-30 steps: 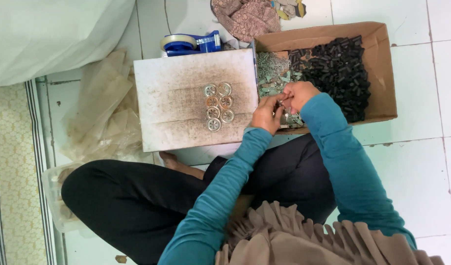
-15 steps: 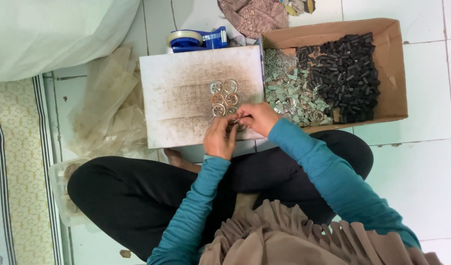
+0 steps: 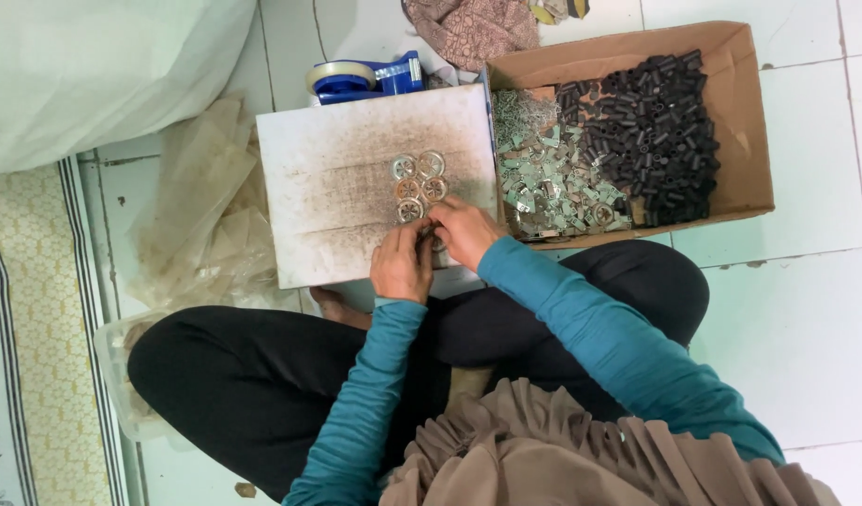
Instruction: Sorting small metal rings from a box, arranging them on a white board for counting or inspection, and then packing them into small plastic bags.
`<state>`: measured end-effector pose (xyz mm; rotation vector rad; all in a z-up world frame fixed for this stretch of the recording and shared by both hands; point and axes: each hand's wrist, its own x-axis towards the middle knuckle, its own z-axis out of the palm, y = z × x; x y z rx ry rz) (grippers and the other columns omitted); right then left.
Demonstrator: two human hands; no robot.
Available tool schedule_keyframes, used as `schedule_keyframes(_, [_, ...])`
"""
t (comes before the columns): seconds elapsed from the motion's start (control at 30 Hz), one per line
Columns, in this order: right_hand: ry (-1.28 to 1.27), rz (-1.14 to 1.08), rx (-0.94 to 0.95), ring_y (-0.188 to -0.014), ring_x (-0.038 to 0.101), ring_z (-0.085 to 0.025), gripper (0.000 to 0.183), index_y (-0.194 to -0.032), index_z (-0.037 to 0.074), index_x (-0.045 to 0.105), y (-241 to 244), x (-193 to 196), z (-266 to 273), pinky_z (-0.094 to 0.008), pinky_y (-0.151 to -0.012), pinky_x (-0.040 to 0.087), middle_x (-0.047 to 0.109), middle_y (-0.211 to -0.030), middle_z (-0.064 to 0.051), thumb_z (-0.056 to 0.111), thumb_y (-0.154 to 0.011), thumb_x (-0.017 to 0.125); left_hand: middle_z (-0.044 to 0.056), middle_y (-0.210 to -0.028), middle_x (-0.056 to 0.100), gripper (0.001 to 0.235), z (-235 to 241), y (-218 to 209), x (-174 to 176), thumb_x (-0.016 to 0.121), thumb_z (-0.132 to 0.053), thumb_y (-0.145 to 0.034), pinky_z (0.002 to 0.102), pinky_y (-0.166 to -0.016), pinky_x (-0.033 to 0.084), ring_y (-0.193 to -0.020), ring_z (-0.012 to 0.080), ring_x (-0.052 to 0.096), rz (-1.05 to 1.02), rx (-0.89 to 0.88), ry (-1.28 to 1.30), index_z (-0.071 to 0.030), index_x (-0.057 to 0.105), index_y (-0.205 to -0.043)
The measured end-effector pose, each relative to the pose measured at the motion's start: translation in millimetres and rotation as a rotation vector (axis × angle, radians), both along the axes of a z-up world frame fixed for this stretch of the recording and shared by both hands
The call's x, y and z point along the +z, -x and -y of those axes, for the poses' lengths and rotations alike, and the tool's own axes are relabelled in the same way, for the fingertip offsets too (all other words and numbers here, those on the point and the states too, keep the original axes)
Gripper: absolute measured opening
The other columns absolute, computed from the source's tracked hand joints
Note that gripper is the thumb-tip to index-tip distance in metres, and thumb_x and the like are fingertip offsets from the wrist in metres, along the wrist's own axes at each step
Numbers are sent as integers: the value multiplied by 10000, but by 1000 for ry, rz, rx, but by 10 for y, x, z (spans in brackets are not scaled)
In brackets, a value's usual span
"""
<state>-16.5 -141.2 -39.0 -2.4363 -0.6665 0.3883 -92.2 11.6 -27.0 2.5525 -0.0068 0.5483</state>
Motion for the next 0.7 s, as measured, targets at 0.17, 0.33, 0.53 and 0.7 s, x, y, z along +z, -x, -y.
schedule_keyframes(0.17, [-12, -59, -68, -980, 719, -408, 228, -1178, 186, 658, -56, 360, 125, -533, -803, 604, 677, -1035, -112, 236, -960, 701, -73, -992, 663, 287, 31, -47, 56, 762, -243, -902, 358, -767, 525, -946, 192, 690, -5, -17, 7, -302, 694, -1175])
schedule_keyframes(0.33, [-102, 9, -169, -962, 740, -338, 213, -1077, 307, 738, -383, 789, 860, -478, -842, 592, 761, -863, -47, 346, -882, 813, -62, -997, 679, 362, 320, -186, 90, 793, -216, -847, 366, -806, 550, -970, 205, 701, -31, -81, 103, -322, 700, -1180])
schedule_keyframes(0.53, [5, -184, -295, -833, 762, -195, 235, -1031, 213, 763, -592, 525, 2018, -383, -820, 600, 793, -919, -16, 335, -856, 860, -102, -974, 665, 259, 1216, -505, -106, 734, -253, -908, 358, -841, 583, -976, 189, 716, -88, -342, 244, -368, 701, -1137])
schedule_keyframes(0.7, [183, -471, -346, -1102, 704, -433, 308, -1078, 121, 809, -503, 421, 2534, -580, -945, 552, 792, -1105, -189, 260, -809, 863, 99, -1333, 597, 348, 1873, -837, -284, 654, -215, -946, 483, -995, 582, -1182, 354, 690, -798, -656, 152, -274, 600, -1285])
